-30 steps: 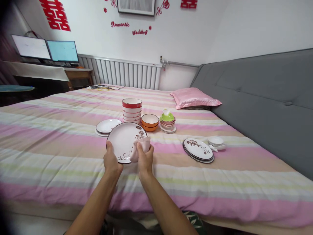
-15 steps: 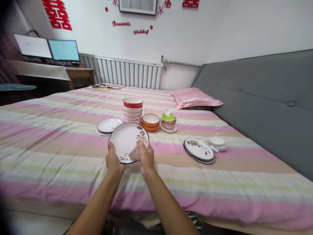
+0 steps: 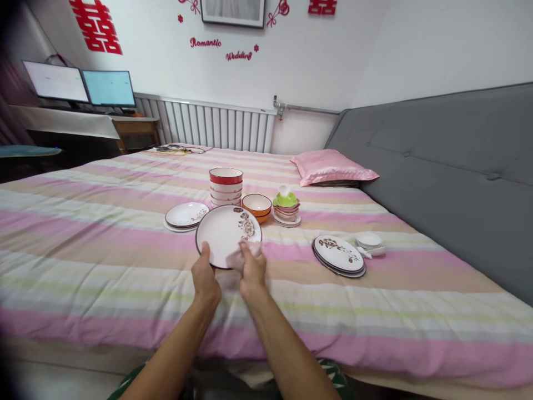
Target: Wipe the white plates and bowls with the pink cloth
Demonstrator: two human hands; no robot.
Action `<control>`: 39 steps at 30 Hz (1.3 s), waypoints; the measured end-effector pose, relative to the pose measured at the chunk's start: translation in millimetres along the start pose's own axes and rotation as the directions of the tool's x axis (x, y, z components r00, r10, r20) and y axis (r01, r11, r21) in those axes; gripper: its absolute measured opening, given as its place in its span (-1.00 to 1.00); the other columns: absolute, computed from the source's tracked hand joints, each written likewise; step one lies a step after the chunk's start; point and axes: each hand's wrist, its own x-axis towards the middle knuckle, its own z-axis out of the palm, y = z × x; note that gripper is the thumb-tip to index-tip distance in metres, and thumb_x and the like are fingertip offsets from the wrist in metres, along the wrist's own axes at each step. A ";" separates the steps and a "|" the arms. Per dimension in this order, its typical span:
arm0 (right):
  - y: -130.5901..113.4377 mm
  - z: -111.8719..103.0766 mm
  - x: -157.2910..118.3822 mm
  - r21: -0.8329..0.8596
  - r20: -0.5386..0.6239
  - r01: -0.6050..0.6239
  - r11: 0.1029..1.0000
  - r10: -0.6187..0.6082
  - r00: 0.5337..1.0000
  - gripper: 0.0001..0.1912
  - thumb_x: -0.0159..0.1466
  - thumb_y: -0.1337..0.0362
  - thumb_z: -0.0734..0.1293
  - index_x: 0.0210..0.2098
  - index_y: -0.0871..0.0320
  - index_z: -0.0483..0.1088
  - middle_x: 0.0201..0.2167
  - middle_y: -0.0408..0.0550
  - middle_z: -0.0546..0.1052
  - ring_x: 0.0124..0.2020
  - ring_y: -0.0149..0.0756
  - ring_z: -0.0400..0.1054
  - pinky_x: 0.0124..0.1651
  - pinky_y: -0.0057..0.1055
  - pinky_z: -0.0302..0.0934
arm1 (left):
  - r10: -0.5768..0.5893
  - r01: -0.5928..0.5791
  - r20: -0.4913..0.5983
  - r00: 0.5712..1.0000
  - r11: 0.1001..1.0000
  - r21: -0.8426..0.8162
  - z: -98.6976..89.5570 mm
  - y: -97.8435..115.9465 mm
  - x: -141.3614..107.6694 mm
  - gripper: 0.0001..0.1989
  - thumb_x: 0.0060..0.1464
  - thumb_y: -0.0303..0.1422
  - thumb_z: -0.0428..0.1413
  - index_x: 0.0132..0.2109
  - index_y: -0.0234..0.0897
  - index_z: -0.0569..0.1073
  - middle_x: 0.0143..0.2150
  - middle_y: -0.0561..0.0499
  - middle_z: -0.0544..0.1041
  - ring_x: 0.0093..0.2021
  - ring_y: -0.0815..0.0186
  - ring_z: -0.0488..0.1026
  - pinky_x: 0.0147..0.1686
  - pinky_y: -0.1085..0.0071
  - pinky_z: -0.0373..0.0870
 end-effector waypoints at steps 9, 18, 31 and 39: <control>-72.6 -34.6 36.5 -0.281 0.381 0.345 0.895 -0.226 0.897 -0.63 -0.03 0.13 0.47 -0.29 0.22 0.45 -0.33 -0.02 0.58 -0.30 -0.27 0.44 -0.17 -0.36 0.28 | -0.412 0.060 0.528 0.742 0.826 0.560 -22.6 34.5 14.2 -0.53 -0.12 -0.04 0.20 -0.27 -0.42 0.46 -0.48 -0.10 0.53 -0.50 0.30 0.48 -0.51 0.46 0.37; -68.2 -28.1 32.1 -0.275 0.364 0.219 0.936 -0.109 0.925 -0.65 -0.05 0.10 0.47 -0.36 0.21 0.50 -0.39 -0.05 0.58 -0.35 -0.27 0.44 -0.21 -0.37 0.28 | -0.312 0.005 0.572 0.758 0.881 0.473 -23.4 23.5 6.8 -0.56 -0.10 -0.12 0.21 -0.20 -0.40 0.37 -0.52 -0.01 0.48 -0.66 0.40 0.35 -0.70 0.48 0.30; 2.2 1.5 -2.0 -0.189 0.043 0.113 0.975 -0.107 0.993 -0.53 -0.01 0.00 0.39 -0.26 0.24 0.46 -0.46 -0.08 0.54 -0.50 -0.34 0.37 -0.58 -0.51 0.16 | -0.087 0.064 0.284 0.955 0.994 0.091 2.9 -4.3 -5.3 -0.59 -0.13 -0.19 0.22 -0.17 -0.37 0.42 -0.42 0.04 0.47 -0.60 0.45 0.31 -0.70 0.51 0.24; -22.7 -4.4 1.5 -0.050 0.073 0.119 0.992 -0.115 0.991 -0.61 -0.10 0.15 0.47 -0.31 0.25 0.47 -0.41 -0.08 0.56 -0.42 -0.33 0.41 -0.41 -0.47 0.26 | -0.116 -0.003 0.453 0.884 0.967 0.253 2.6 -0.9 -16.3 -0.48 -0.10 -0.11 0.20 -0.06 -0.39 0.41 -0.29 -0.09 0.53 -0.54 0.37 0.41 -0.57 0.45 0.37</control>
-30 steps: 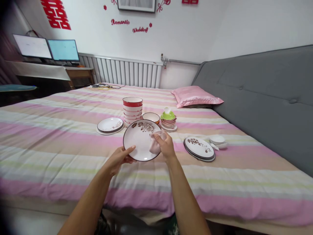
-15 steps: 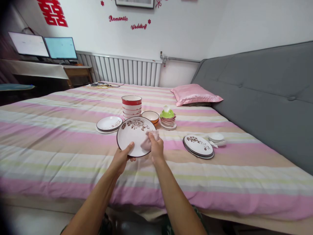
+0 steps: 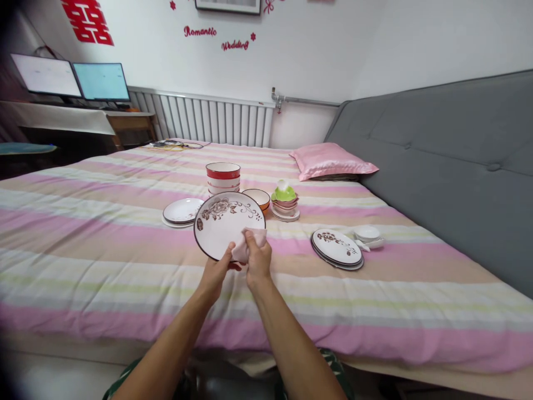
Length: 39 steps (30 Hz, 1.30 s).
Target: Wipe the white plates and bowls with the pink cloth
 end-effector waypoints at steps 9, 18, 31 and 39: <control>-45.3 -33.0 31.3 -0.145 0.225 0.165 0.976 -0.130 0.966 -0.69 -0.07 0.15 0.49 -0.40 0.23 0.49 -0.43 -0.08 0.57 -0.38 -0.35 0.41 -0.21 -0.41 0.26 | -0.126 0.066 0.216 0.968 0.962 0.266 -41.4 27.6 10.6 -0.58 -0.07 -0.06 0.16 -0.42 -0.43 0.43 -0.58 -0.05 0.45 -0.60 0.36 0.42 -0.58 0.50 0.34; -56.7 -36.4 26.5 -0.287 0.392 0.064 0.956 0.056 0.918 -0.68 -0.08 0.13 0.50 -0.41 0.22 0.48 -0.46 -0.09 0.55 -0.44 -0.34 0.39 -0.34 -0.45 0.24 | -0.239 0.133 0.350 0.906 0.944 0.301 -46.3 30.0 -5.6 -0.63 -0.15 -0.19 0.26 -0.26 -0.38 0.41 -0.46 -0.03 0.48 -0.58 0.37 0.39 -0.64 0.46 0.36; -26.2 -14.1 24.5 -0.131 0.180 0.030 0.991 -0.006 0.984 -0.64 -0.06 0.11 0.46 -0.35 0.23 0.50 -0.40 -0.07 0.58 -0.35 -0.31 0.43 -0.22 -0.41 0.27 | -0.047 0.039 0.160 0.986 0.998 0.052 -32.7 13.0 6.9 -0.63 -0.16 -0.20 0.25 -0.27 -0.36 0.38 -0.57 0.06 0.43 -0.65 0.40 0.33 -0.67 0.47 0.28; 11.8 7.3 -4.6 -0.150 0.006 -0.022 0.988 0.023 1.000 -0.59 -0.03 0.02 0.40 -0.35 0.23 0.48 -0.57 -0.16 0.49 -0.56 -0.37 0.34 -0.58 -0.50 0.15 | 0.060 -0.069 -0.070 0.996 0.990 -0.126 -8.0 -0.8 6.8 -0.57 -0.15 -0.20 0.23 -0.13 -0.31 0.40 -0.42 0.04 0.50 -0.53 0.39 0.40 -0.59 0.51 0.29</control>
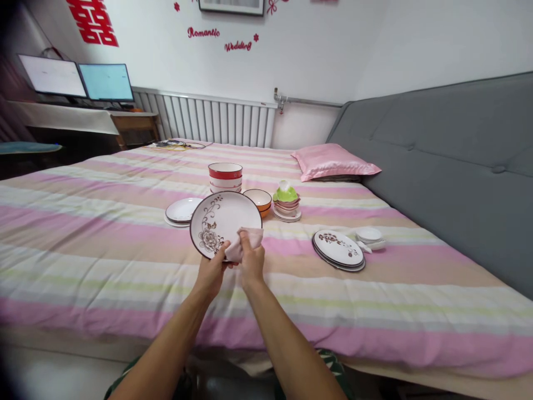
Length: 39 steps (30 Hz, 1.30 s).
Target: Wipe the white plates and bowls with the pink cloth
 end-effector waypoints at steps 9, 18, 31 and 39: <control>-5.8 -4.0 -3.6 0.133 0.059 -0.078 0.988 0.071 0.996 -0.62 -0.07 0.11 0.45 -0.30 0.19 0.49 -0.47 -0.14 0.55 -0.51 -0.37 0.38 -0.54 -0.51 0.19 | -0.009 -0.009 0.089 0.996 0.980 0.199 -1.5 10.3 -8.3 -0.55 -0.16 -0.12 0.22 -0.18 -0.37 0.45 -0.36 -0.05 0.51 -0.50 0.35 0.40 -0.60 0.48 0.32; -42.7 -39.1 33.0 -0.052 0.175 0.122 0.991 -0.111 0.978 -0.68 -0.09 0.10 0.48 -0.44 0.22 0.51 -0.50 -0.11 0.56 -0.43 -0.34 0.39 -0.31 -0.44 0.24 | -0.034 0.004 0.086 0.996 0.943 0.333 -30.9 25.8 10.8 -0.52 -0.16 -0.05 0.20 -0.26 -0.43 0.49 -0.36 -0.13 0.54 -0.43 0.30 0.43 -0.54 0.49 0.31; -54.2 -50.7 34.3 -0.144 0.340 -0.007 0.990 0.056 0.939 -0.65 -0.12 0.08 0.50 -0.45 0.21 0.49 -0.49 -0.09 0.56 -0.44 -0.30 0.39 -0.32 -0.41 0.24 | -0.294 0.170 0.315 0.902 0.915 0.367 -30.4 31.1 -3.3 -0.63 -0.08 -0.16 0.20 -0.24 -0.38 0.41 -0.50 0.00 0.50 -0.61 0.35 0.39 -0.65 0.44 0.36; -33.7 -31.4 30.9 -0.054 0.229 0.025 0.998 -0.012 0.973 -0.61 -0.08 0.08 0.47 -0.35 0.23 0.51 -0.39 -0.05 0.58 -0.33 -0.26 0.43 -0.21 -0.36 0.28 | -0.165 0.151 0.126 0.978 0.982 0.111 -23.2 18.3 3.1 -0.68 -0.14 -0.19 0.23 -0.42 -0.41 0.41 -0.67 0.05 0.41 -0.74 0.44 0.26 -0.76 0.49 0.24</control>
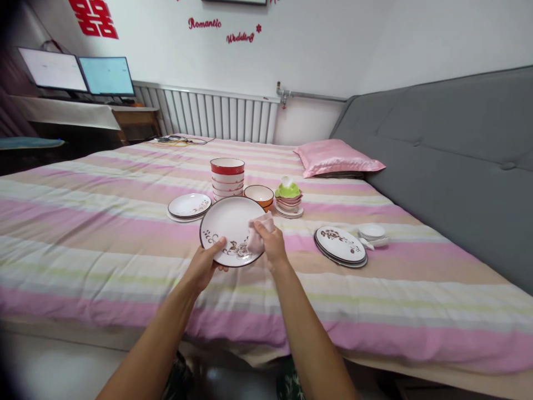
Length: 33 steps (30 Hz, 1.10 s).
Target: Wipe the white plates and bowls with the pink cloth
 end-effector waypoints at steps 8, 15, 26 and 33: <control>37.4 44.4 -26.3 0.008 -0.229 0.007 1.000 -0.005 0.973 -0.59 -0.02 0.04 0.41 -0.29 0.23 0.49 -0.39 -0.07 0.56 -0.37 -0.29 0.43 -0.37 -0.45 0.29 | 0.071 -0.154 -0.255 0.964 0.934 -0.322 23.9 -12.4 4.1 -0.73 -0.11 -0.28 0.24 -0.26 -0.37 0.46 -0.39 -0.02 0.54 -0.55 0.41 0.41 -0.64 0.53 0.32; 31.5 40.5 -30.3 0.152 -0.238 -0.045 0.987 0.080 0.968 -0.62 -0.08 0.11 0.45 -0.33 0.22 0.48 -0.55 -0.17 0.51 -0.62 -0.41 0.31 -0.68 -0.54 0.06 | 0.091 -0.126 -0.208 0.974 0.979 -0.160 34.5 -21.9 -4.2 -0.64 -0.07 -0.18 0.21 -0.17 -0.33 0.46 -0.27 -0.05 0.54 -0.45 0.38 0.44 -0.56 0.51 0.33; -11.2 -17.7 -6.3 0.144 -0.026 -0.032 0.989 0.036 0.999 -0.71 -0.13 0.22 0.50 -0.43 0.21 0.47 -0.51 -0.14 0.55 -0.48 -0.36 0.40 -0.37 -0.44 0.31 | 0.001 -0.030 0.144 0.990 0.979 0.201 -15.4 12.7 -0.3 -0.60 -0.03 -0.05 0.13 -0.37 -0.38 0.45 -0.54 0.00 0.47 -0.57 0.42 0.39 -0.65 0.58 0.22; -17.2 -22.1 -12.6 0.010 0.175 -0.163 0.987 0.159 0.972 -0.66 -0.10 0.16 0.50 -0.40 0.22 0.45 -0.49 -0.08 0.55 -0.53 -0.31 0.39 -0.44 -0.39 0.29 | -0.217 0.085 0.393 0.894 0.941 0.327 -16.1 9.5 -16.1 -0.67 -0.06 -0.15 0.19 -0.36 -0.40 0.46 -0.58 -0.06 0.49 -0.67 0.34 0.41 -0.76 0.54 0.15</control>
